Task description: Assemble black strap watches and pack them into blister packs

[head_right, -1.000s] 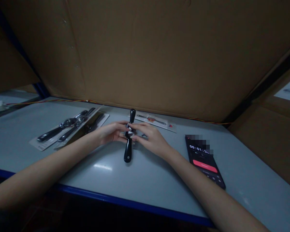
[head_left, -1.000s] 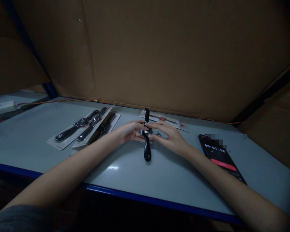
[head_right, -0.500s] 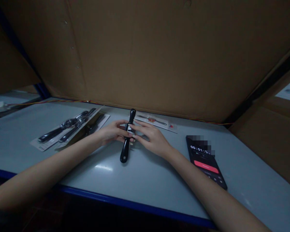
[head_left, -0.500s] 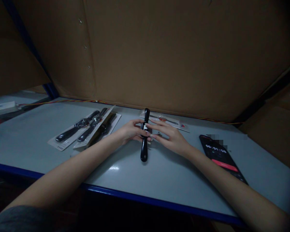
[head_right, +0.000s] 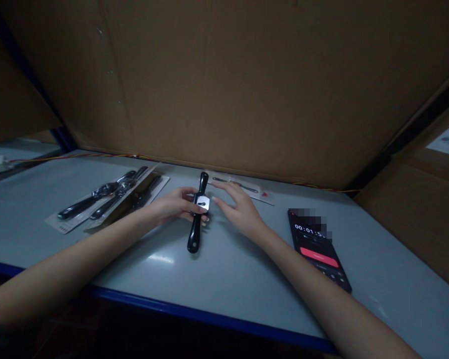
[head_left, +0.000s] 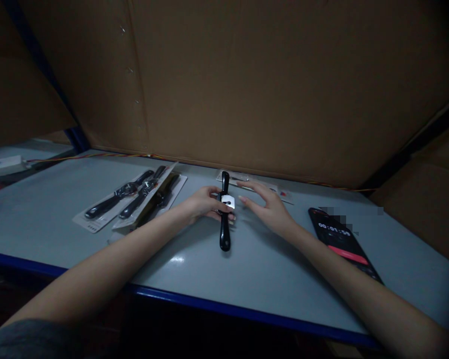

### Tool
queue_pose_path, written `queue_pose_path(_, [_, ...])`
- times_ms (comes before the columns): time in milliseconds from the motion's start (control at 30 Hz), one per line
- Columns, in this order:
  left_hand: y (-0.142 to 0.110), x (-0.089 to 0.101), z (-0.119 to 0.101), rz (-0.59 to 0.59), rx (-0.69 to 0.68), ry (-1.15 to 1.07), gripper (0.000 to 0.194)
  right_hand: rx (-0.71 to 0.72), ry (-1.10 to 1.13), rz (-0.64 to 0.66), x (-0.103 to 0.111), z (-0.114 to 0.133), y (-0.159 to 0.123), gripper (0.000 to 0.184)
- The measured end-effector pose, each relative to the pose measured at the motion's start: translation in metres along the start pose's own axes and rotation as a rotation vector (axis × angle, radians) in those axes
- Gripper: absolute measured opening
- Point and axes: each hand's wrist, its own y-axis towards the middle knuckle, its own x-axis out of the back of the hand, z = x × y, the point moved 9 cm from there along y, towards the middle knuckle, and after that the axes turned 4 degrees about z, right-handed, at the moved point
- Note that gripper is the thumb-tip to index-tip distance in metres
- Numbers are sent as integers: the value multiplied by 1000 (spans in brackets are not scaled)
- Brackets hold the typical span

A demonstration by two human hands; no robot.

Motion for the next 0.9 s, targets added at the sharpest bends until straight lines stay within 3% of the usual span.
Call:
queue_pose_path(100, [2,8,1,-47,18,19,50,-56,-40,-59,8,-12,1,28])
queue_pose_path(233, [5,19,-2,-105,16,51,48,-102,-96,-45,7,-30,0,20])
queue_pose_path(500, [5,35,-5,-240,37,158,52,-8,-203,205,-29,-13,-6,23])
queue_pose_path(667, [8,36,-5,-208,19,240,44,15,-272,284,-46,-4,-11,24])
queue_pose_path(800, [9,32,-5,-157,-1,246,40,55,-334,266,-42,1,-9,16])
queue_pose_path(900, [7,28,-5,-138,10,228,36,163,-420,306,-42,11,-7,17])
